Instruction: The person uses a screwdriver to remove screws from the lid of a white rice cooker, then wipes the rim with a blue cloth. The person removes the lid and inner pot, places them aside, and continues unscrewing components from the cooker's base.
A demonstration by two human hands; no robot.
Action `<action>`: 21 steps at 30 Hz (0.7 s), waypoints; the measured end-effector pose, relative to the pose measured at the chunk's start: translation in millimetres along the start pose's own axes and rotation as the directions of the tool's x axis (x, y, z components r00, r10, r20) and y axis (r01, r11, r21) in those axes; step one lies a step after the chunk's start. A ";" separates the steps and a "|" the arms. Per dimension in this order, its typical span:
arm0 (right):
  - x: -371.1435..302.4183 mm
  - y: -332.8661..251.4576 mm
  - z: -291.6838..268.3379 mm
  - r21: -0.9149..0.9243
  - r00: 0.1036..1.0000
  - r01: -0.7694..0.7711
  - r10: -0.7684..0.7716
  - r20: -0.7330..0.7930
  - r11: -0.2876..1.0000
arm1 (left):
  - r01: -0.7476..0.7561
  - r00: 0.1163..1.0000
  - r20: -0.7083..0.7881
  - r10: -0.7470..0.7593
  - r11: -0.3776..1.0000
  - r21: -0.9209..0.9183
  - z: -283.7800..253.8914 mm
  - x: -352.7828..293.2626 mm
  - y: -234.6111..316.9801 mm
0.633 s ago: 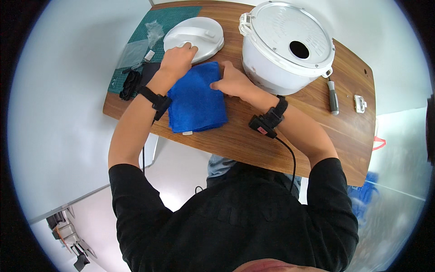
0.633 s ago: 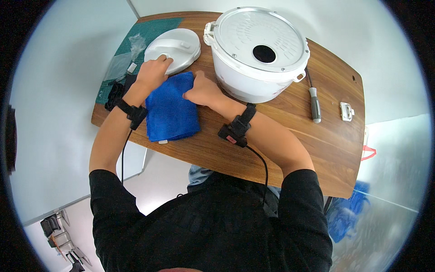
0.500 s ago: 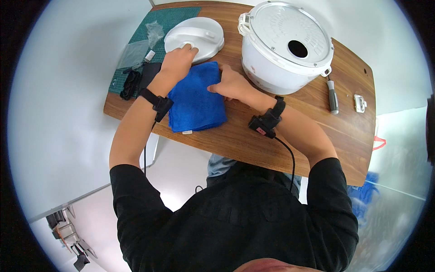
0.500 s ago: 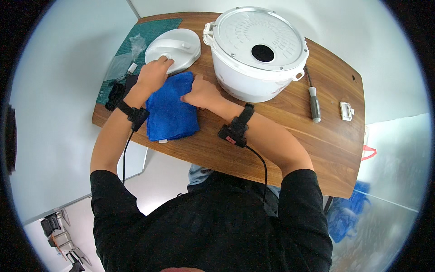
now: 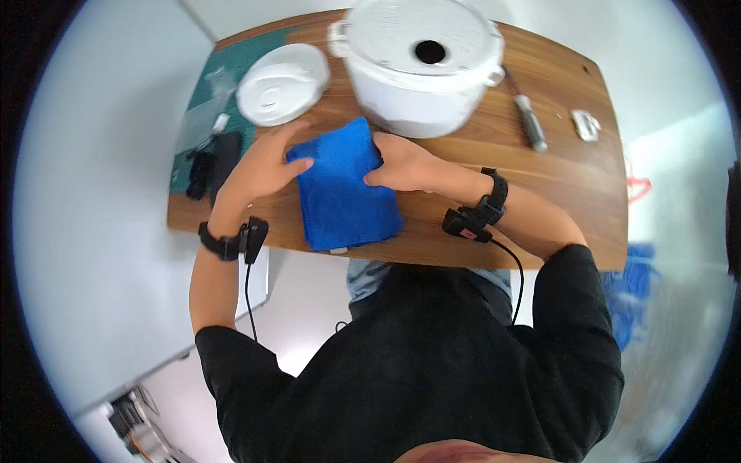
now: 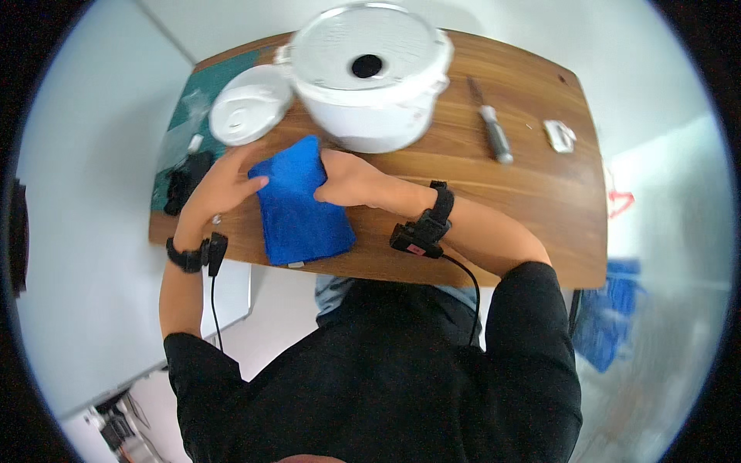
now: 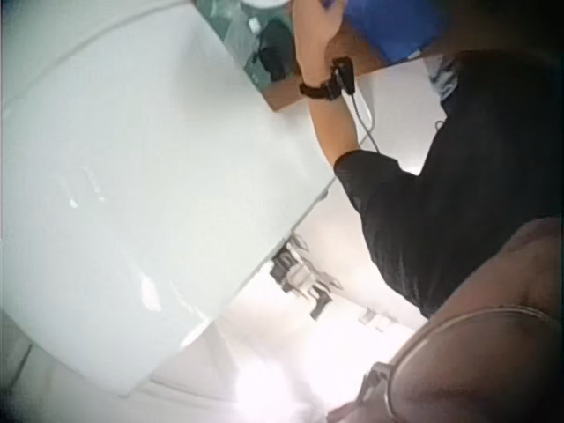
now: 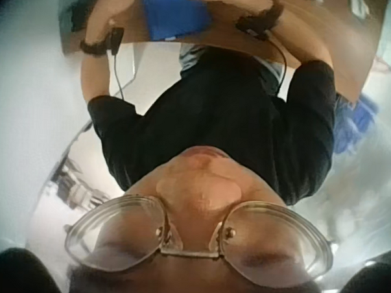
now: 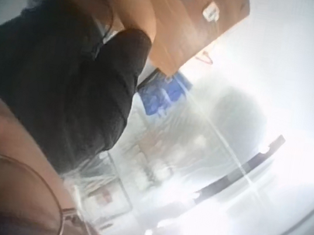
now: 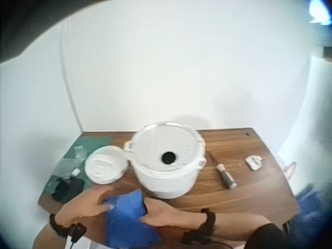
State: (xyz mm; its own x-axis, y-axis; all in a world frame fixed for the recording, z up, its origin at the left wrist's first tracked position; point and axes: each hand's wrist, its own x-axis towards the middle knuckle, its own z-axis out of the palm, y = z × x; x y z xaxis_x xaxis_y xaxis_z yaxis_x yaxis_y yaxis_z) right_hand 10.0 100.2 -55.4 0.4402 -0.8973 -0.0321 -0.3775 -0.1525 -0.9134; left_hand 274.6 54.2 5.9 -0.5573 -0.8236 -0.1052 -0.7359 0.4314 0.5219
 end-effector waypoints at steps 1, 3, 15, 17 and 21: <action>-14.9 3.5 -10.3 -0.055 1.000 -0.011 0.010 -0.017 0.998 | -0.042 0.998 0.041 0.041 0.999 0.008 9.6 2.1 7.1; -44.9 -1.5 -35.8 -0.169 0.999 -0.033 0.027 -0.039 0.985 | -0.122 0.987 0.111 0.119 0.992 0.021 23.6 4.4 16.9; -173.6 9.2 -205.3 0.061 0.848 -0.131 0.143 -0.511 0.990 | -0.203 0.925 0.243 0.292 0.920 -0.336 112.1 89.9 176.2; -149.9 1.3 -230.2 0.075 0.806 -0.076 0.105 -0.582 0.994 | -0.221 0.934 0.181 0.308 0.896 -0.385 121.6 105.6 185.2; -92.1 34.8 -302.5 0.398 0.805 -0.021 0.252 -0.538 0.917 | -0.292 0.945 0.042 0.325 0.894 -0.339 139.2 139.1 201.6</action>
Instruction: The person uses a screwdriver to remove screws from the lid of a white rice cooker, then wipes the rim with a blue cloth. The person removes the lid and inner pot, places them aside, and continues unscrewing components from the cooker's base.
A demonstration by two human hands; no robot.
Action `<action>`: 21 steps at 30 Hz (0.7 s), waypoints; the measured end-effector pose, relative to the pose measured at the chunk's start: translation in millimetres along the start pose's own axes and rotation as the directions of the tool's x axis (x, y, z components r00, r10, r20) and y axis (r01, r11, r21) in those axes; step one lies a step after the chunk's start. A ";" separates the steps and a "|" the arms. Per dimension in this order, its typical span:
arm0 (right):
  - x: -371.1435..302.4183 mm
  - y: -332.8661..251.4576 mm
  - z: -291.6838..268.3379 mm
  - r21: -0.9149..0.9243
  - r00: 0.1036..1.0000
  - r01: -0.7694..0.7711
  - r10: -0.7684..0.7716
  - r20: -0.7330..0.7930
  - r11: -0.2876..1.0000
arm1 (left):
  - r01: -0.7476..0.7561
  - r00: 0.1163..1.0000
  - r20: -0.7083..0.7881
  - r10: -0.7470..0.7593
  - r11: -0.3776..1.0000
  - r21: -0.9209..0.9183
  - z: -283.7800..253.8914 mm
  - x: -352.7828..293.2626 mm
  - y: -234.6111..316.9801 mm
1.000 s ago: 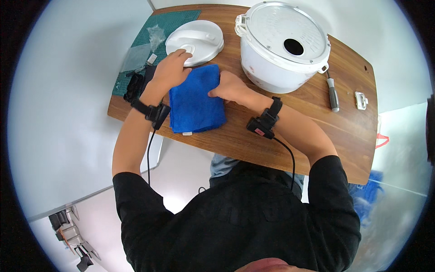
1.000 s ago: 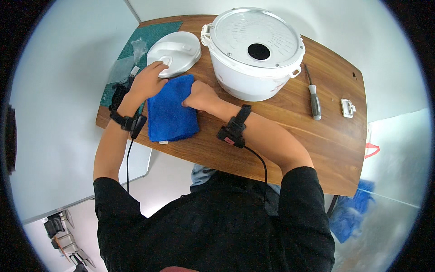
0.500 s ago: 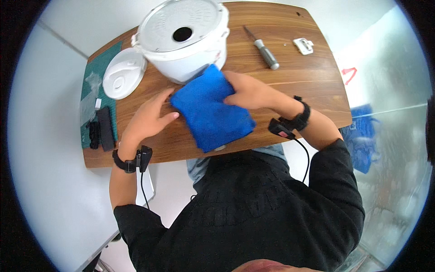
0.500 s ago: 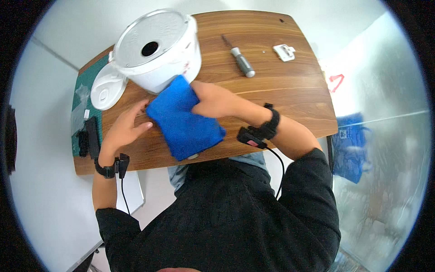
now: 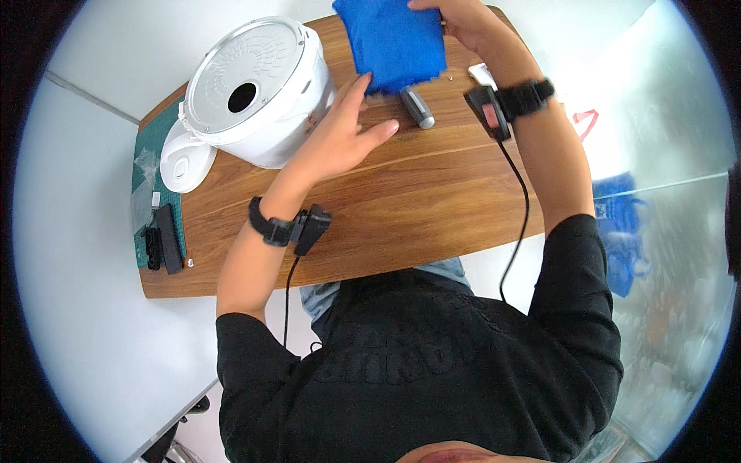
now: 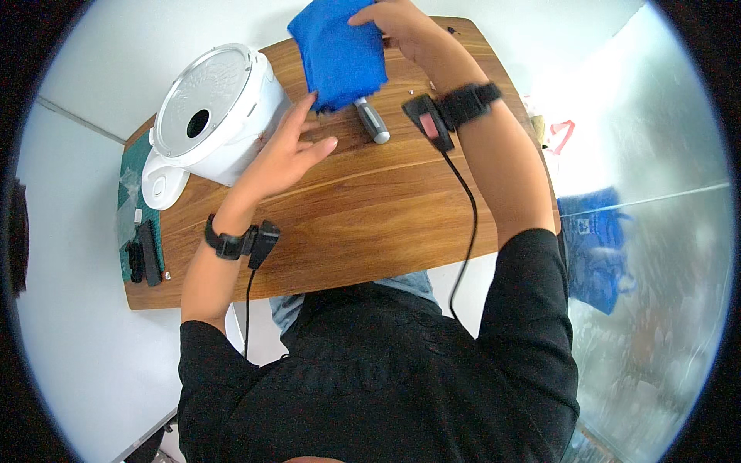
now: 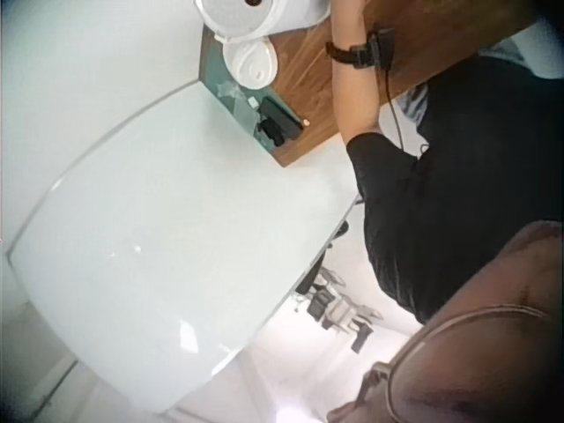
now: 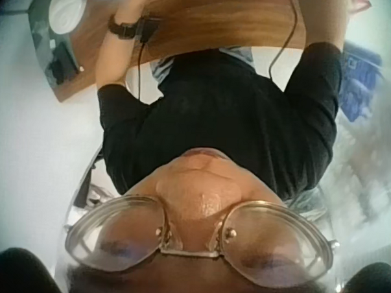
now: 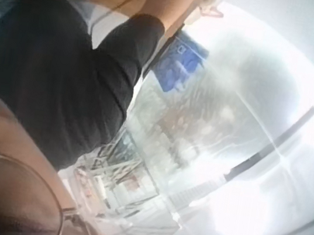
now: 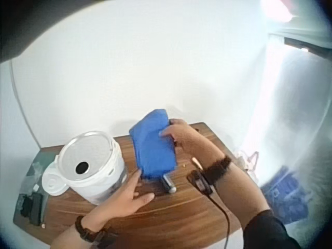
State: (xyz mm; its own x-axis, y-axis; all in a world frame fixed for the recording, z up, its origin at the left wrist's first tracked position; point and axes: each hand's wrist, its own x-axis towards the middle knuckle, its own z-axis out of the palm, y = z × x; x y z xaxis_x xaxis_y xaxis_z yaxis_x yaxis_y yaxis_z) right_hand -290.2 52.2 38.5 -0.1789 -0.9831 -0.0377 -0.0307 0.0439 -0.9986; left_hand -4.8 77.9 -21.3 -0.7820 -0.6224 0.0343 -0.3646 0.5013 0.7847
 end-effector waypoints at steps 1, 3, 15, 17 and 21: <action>24.6 9.5 -13.7 -0.016 0.997 0.025 -0.027 -0.073 1.000 | -0.038 0.999 -0.002 0.038 0.996 0.077 3.6 14.3 -2.8; 68.5 55.3 -30.0 -0.046 0.977 0.071 -0.079 -0.200 0.996 | -0.068 0.998 0.001 0.069 0.986 0.154 10.5 33.5 -4.4; 66.9 125.4 -57.0 -0.715 0.965 -0.188 -0.011 -0.263 0.674 | -0.113 0.990 0.091 0.103 0.988 0.109 -3.5 -11.1 10.6; 16.4 89.9 -23.7 -0.794 0.984 -0.094 -0.065 -0.165 0.601 | -0.160 0.983 0.102 0.152 0.984 0.078 -18.5 -31.5 19.3; -53.7 79.0 21.1 -0.903 0.999 0.037 -0.011 0.035 0.429 | -0.225 0.974 0.036 0.225 0.974 0.007 -45.5 -62.5 19.9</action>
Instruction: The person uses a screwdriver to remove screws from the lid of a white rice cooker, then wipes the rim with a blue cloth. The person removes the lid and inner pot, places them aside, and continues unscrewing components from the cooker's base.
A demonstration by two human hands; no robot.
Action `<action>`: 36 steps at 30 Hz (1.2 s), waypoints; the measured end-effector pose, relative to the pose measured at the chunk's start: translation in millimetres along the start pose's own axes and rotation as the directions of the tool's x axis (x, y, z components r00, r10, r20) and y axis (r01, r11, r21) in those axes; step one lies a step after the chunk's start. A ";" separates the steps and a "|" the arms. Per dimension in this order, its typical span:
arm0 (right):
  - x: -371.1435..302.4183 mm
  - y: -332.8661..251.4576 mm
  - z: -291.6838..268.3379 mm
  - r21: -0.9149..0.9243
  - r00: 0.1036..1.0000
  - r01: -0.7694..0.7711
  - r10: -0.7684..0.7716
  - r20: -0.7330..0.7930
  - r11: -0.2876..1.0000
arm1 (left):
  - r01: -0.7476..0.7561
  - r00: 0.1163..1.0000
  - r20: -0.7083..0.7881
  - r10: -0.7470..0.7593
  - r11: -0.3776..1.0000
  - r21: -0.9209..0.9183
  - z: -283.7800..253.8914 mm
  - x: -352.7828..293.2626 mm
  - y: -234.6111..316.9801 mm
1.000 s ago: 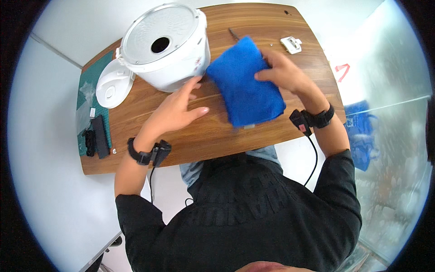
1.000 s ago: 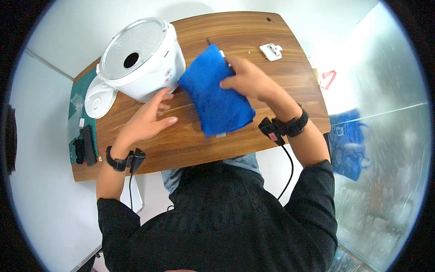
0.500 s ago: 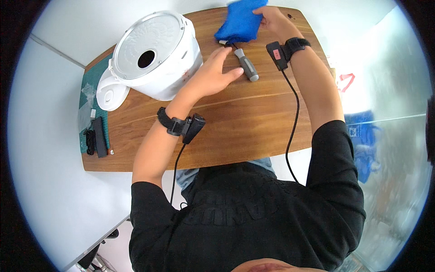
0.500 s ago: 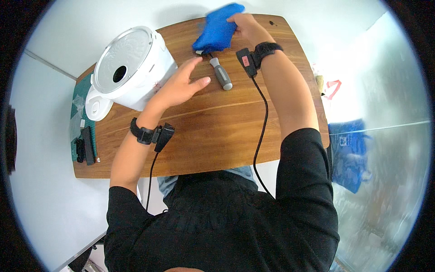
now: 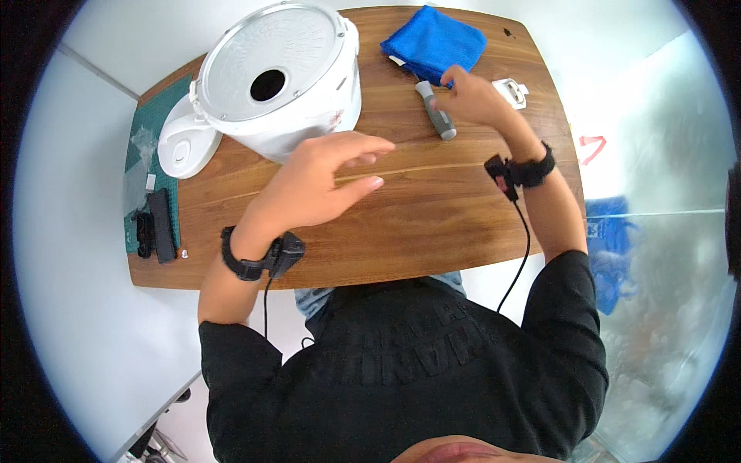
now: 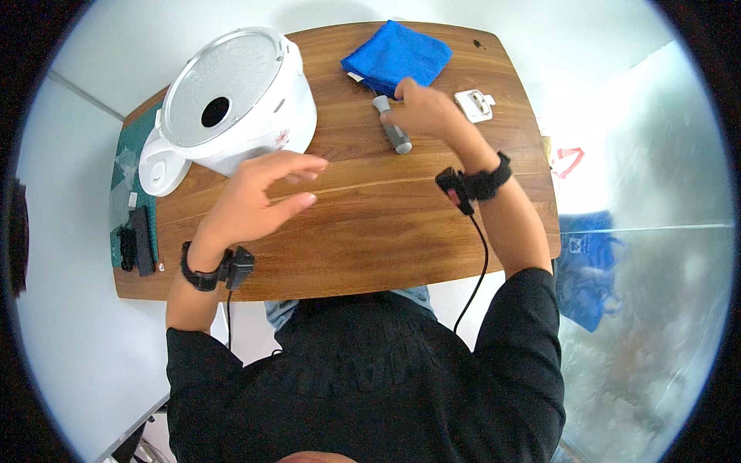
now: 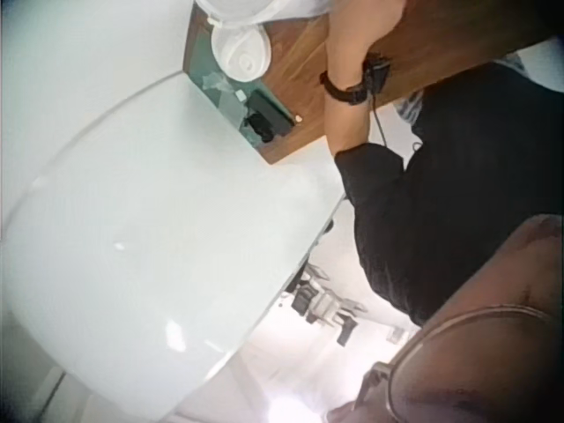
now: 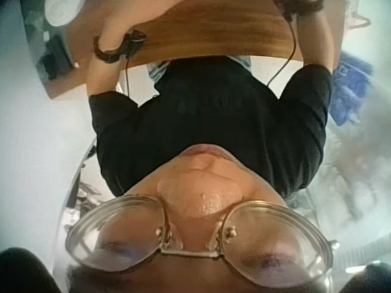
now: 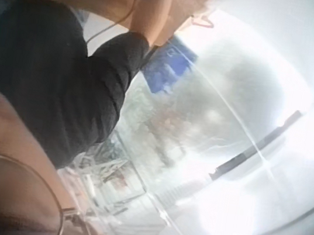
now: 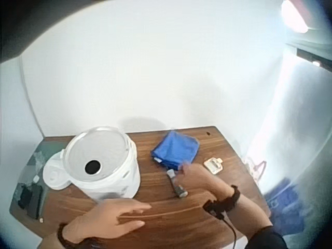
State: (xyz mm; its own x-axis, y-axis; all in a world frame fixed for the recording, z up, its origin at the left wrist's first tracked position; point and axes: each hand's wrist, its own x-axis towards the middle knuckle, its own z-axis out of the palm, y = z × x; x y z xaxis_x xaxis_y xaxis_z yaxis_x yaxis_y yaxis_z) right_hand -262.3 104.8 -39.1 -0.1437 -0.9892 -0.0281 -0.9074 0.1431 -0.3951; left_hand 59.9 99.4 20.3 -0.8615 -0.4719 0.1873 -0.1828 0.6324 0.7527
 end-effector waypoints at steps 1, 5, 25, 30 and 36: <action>-11.7 -9.9 7.5 -0.047 1.000 -0.002 0.003 0.008 0.999 | 0.044 0.999 -0.001 -0.044 0.997 -0.068 -6.8 -9.1 -1.1; -23.9 -20.3 32.8 -0.140 0.999 0.000 -0.004 -0.035 0.990 | -0.027 0.968 -0.246 0.040 0.998 0.059 -40.0 -40.1 -0.8; -46.0 -43.5 -63.8 0.624 0.900 0.036 0.246 -0.360 0.781 | 0.180 0.888 -0.431 0.158 0.743 0.644 -64.1 -31.2 -30.8; -61.5 -54.8 -104.6 0.627 0.692 0.471 0.181 -0.699 0.621 | 0.163 0.912 -0.391 0.125 0.765 0.623 -72.6 -33.5 -26.3; -10.1 -84.5 -118.3 0.682 0.690 0.719 -0.019 -0.724 0.137 | 0.120 0.872 -0.463 0.157 0.849 0.514 -75.8 -20.5 0.4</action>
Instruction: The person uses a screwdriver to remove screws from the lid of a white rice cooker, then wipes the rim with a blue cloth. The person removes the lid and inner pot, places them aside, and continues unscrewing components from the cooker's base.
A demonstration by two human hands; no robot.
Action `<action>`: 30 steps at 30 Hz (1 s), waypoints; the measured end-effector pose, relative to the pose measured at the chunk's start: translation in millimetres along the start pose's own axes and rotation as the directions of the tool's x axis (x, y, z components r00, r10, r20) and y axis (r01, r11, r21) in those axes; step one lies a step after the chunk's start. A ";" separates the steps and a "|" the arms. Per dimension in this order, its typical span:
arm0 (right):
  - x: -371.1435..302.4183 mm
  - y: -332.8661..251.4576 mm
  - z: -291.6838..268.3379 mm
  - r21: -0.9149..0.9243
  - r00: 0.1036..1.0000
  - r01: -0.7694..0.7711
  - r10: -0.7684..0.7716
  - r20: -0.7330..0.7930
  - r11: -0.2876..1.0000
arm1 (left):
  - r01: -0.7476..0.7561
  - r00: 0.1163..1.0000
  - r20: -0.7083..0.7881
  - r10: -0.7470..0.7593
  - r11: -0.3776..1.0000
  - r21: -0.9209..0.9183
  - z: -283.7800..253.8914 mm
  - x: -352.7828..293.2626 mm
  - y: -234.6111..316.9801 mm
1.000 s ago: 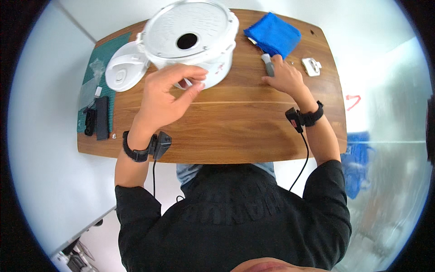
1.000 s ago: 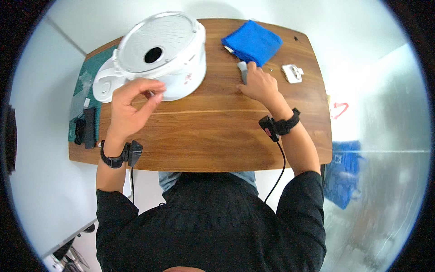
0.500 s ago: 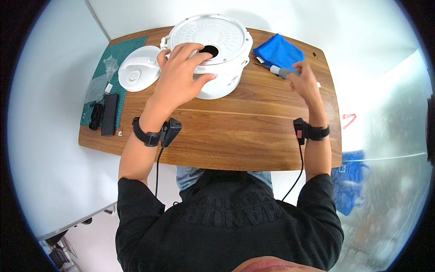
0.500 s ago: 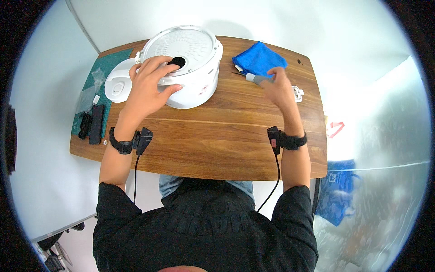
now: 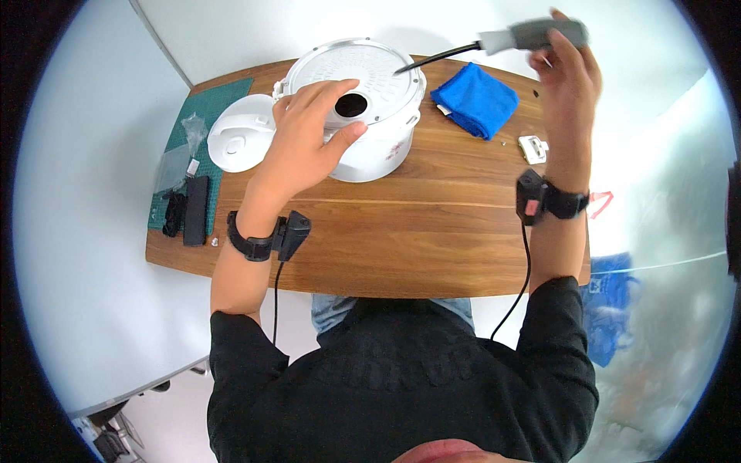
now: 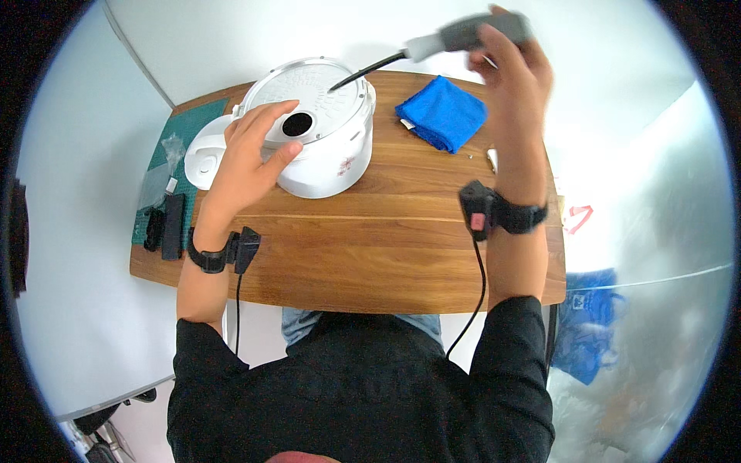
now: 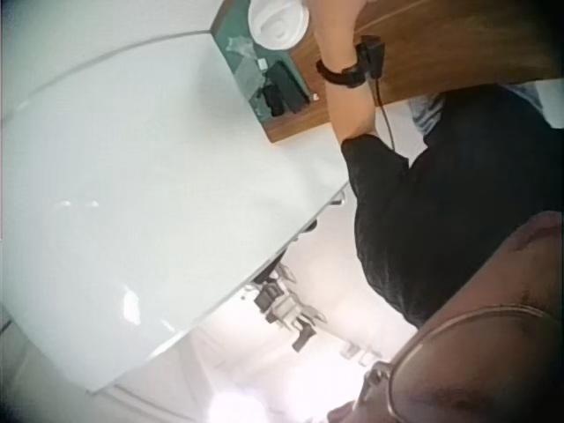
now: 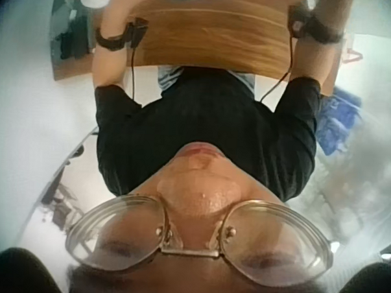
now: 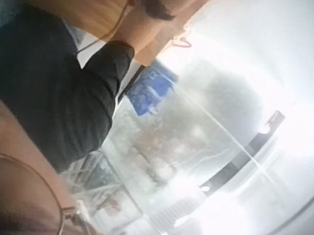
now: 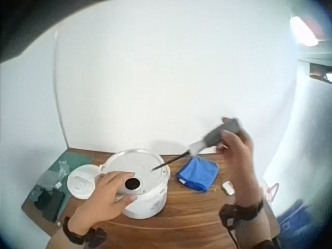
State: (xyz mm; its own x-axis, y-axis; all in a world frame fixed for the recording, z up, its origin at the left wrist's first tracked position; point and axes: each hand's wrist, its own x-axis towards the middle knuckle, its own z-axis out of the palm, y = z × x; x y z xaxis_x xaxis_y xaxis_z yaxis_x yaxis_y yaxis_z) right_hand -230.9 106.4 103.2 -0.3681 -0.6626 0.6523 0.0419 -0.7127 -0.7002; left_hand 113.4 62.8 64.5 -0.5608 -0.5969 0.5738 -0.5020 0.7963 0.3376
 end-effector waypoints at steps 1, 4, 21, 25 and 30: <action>4.9 4.5 12.0 0.022 0.999 -0.038 0.037 0.035 0.999 | -0.043 0.998 -0.046 0.042 0.999 -0.030 0.5 3.7 2.3; 10.4 2.0 76.9 -0.077 0.985 -0.172 0.172 -0.010 0.982 | 0.021 1.000 -0.008 -0.024 0.954 -0.300 2.2 15.2 3.8; 19.9 26.7 143.0 -0.174 0.919 -0.110 0.167 0.356 0.978 | 0.195 0.965 -0.009 -0.262 0.740 -0.644 29.6 32.5 3.7; 14.6 15.0 153.2 -0.212 0.952 -0.123 0.175 0.251 0.970 | 0.182 0.971 -0.016 -0.238 0.781 -0.598 31.4 36.8 3.4; 11.6 19.9 152.0 -0.165 0.955 -0.043 0.089 0.284 0.985 | 0.183 0.968 -0.033 -0.249 0.787 -0.590 34.6 35.6 0.8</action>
State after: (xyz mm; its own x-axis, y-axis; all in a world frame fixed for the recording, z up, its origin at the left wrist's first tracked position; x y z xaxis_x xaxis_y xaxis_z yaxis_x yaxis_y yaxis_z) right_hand -93.2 49.5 140.9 -0.0839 -0.7615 0.6427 -0.0958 -0.6359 -0.7658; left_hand 70.2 38.8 59.4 -0.3958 -0.7731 0.4957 -0.1091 0.5755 0.8105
